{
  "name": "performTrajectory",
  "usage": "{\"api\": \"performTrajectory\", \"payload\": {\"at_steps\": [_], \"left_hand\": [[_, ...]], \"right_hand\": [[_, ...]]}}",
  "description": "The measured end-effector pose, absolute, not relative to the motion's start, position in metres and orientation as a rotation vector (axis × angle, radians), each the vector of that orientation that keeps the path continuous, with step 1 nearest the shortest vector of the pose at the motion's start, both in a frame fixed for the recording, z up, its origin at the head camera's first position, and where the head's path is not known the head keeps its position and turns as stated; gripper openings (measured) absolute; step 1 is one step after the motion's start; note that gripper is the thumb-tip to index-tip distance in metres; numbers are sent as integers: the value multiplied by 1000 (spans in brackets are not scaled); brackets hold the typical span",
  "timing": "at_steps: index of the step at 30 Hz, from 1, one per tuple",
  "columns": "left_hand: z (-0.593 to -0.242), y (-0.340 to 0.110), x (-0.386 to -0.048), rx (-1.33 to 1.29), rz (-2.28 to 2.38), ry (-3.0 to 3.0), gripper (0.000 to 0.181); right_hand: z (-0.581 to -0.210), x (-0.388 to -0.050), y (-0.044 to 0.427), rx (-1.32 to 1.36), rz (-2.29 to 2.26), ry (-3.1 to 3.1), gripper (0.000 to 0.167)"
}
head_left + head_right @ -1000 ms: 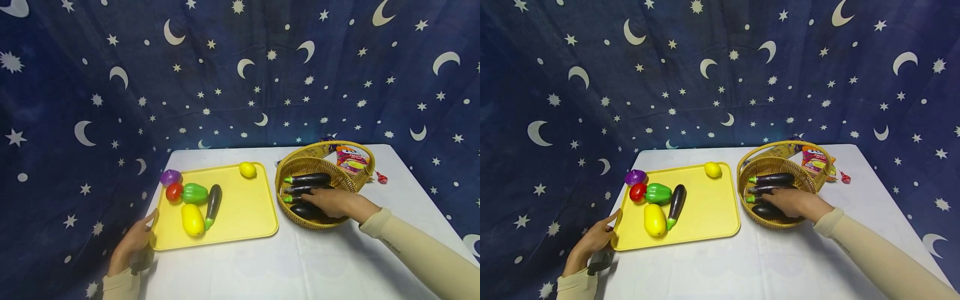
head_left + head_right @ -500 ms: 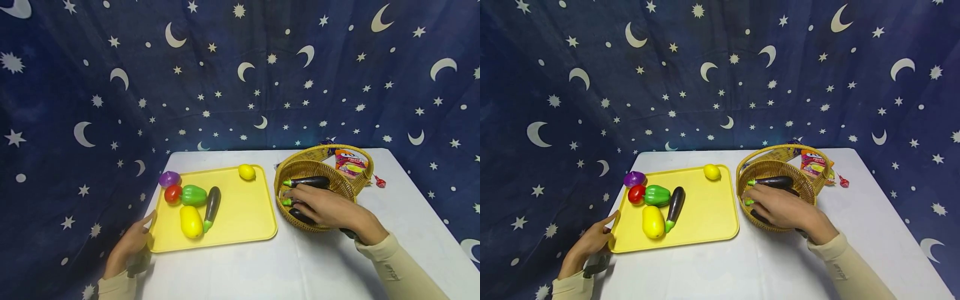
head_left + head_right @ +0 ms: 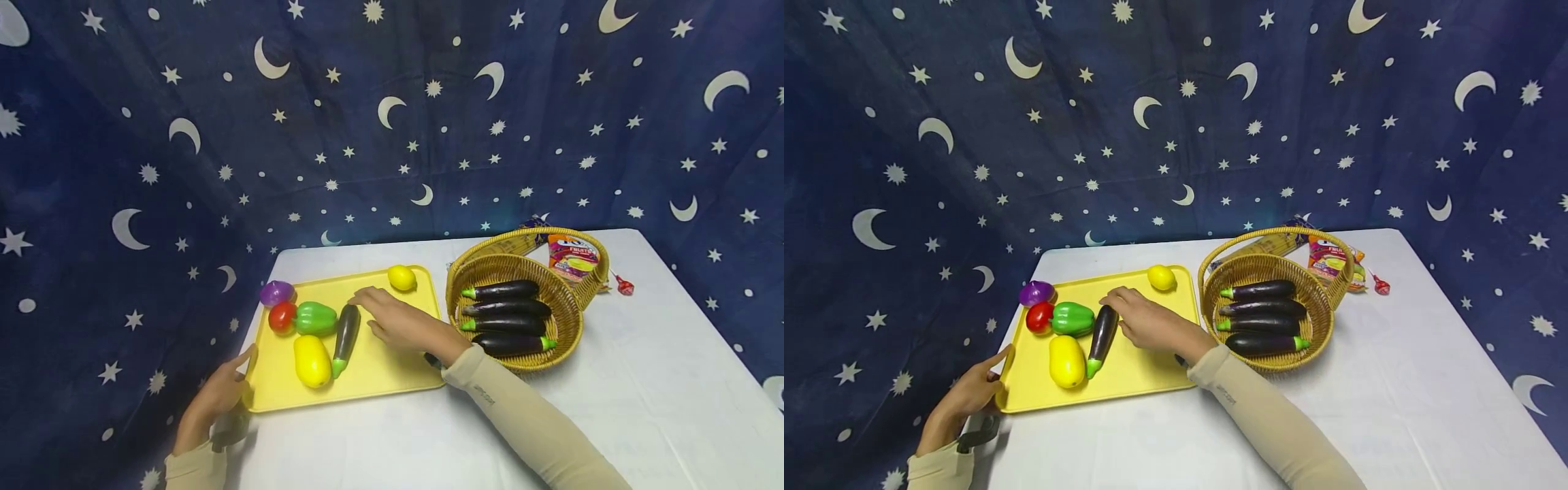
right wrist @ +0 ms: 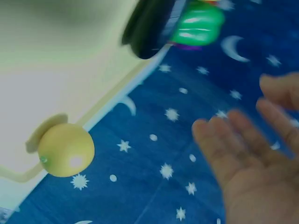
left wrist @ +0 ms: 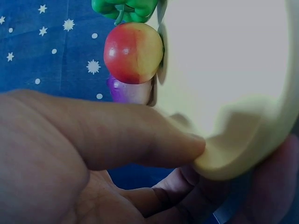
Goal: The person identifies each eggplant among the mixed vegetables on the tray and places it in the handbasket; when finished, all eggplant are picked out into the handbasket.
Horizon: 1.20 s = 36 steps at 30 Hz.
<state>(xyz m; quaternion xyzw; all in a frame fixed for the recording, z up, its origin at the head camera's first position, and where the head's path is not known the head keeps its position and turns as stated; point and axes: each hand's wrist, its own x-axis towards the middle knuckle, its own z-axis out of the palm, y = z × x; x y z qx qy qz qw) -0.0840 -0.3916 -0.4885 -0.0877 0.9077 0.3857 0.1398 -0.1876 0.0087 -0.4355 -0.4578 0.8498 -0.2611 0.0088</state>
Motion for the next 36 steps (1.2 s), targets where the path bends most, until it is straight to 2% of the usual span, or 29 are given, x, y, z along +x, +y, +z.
{"api": "performTrajectory", "payload": {"at_steps": [7, 19, 36], "left_hand": [[-487, -390, -86, -305, 1113, 2604, 88], [-488, -389, -87, -317, 1063, 2617, 87], [-487, -387, -84, -279, 1091, 2629, 89]], "right_hand": [[-456, -218, -31, -1616, -417, 2604, 53], [-469, -236, -41, -1597, -393, 2518, 38], [-479, -247, -56, -1699, -373, 2545, 28]]}}
